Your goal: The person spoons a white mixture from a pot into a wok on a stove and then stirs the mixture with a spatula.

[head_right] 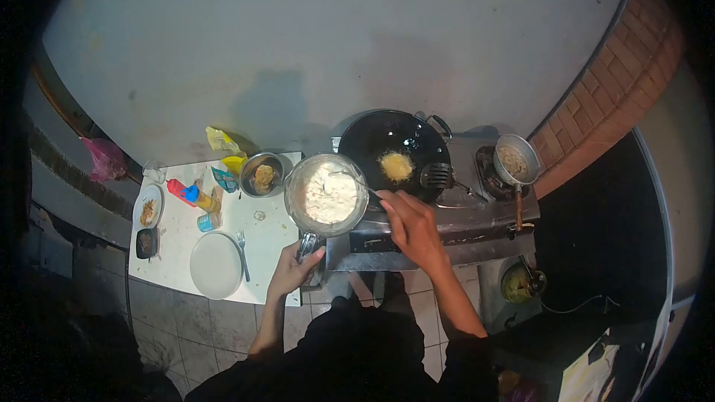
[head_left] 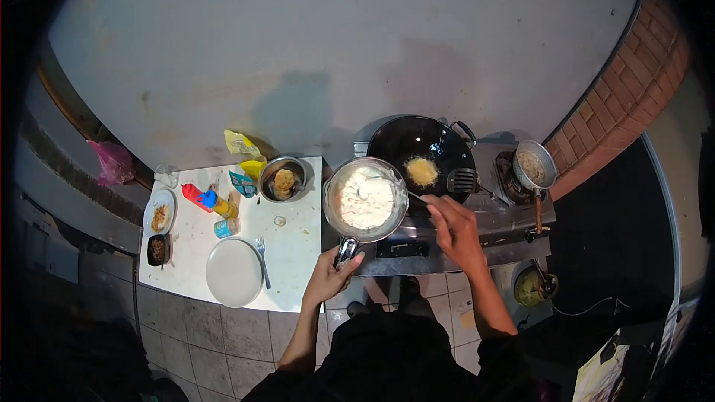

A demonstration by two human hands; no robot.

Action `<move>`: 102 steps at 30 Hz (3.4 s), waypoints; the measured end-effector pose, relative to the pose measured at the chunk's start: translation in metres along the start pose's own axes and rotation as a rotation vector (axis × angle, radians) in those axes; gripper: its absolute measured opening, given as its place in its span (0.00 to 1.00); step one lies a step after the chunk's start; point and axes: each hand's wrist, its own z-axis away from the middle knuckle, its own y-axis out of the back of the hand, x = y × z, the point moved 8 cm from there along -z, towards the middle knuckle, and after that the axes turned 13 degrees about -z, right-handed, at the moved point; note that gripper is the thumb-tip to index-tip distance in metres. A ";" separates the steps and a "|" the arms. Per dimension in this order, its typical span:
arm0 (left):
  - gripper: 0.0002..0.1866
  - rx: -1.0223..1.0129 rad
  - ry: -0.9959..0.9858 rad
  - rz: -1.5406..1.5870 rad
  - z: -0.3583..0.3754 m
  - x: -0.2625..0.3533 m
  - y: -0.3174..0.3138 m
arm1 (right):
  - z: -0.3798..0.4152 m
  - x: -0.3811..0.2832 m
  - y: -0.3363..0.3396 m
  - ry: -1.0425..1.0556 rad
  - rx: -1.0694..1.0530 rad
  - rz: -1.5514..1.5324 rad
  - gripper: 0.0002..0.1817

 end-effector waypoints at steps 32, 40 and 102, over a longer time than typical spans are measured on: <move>0.13 0.214 0.037 -0.043 -0.035 0.048 -0.092 | 0.001 0.042 0.080 0.115 -0.082 -0.099 0.08; 0.09 0.257 0.087 -0.067 -0.035 0.053 -0.105 | -0.014 0.048 0.110 0.105 0.018 -0.083 0.07; 0.16 0.251 0.067 0.026 -0.022 0.063 -0.129 | -0.010 0.026 0.144 0.279 -0.182 -0.176 0.13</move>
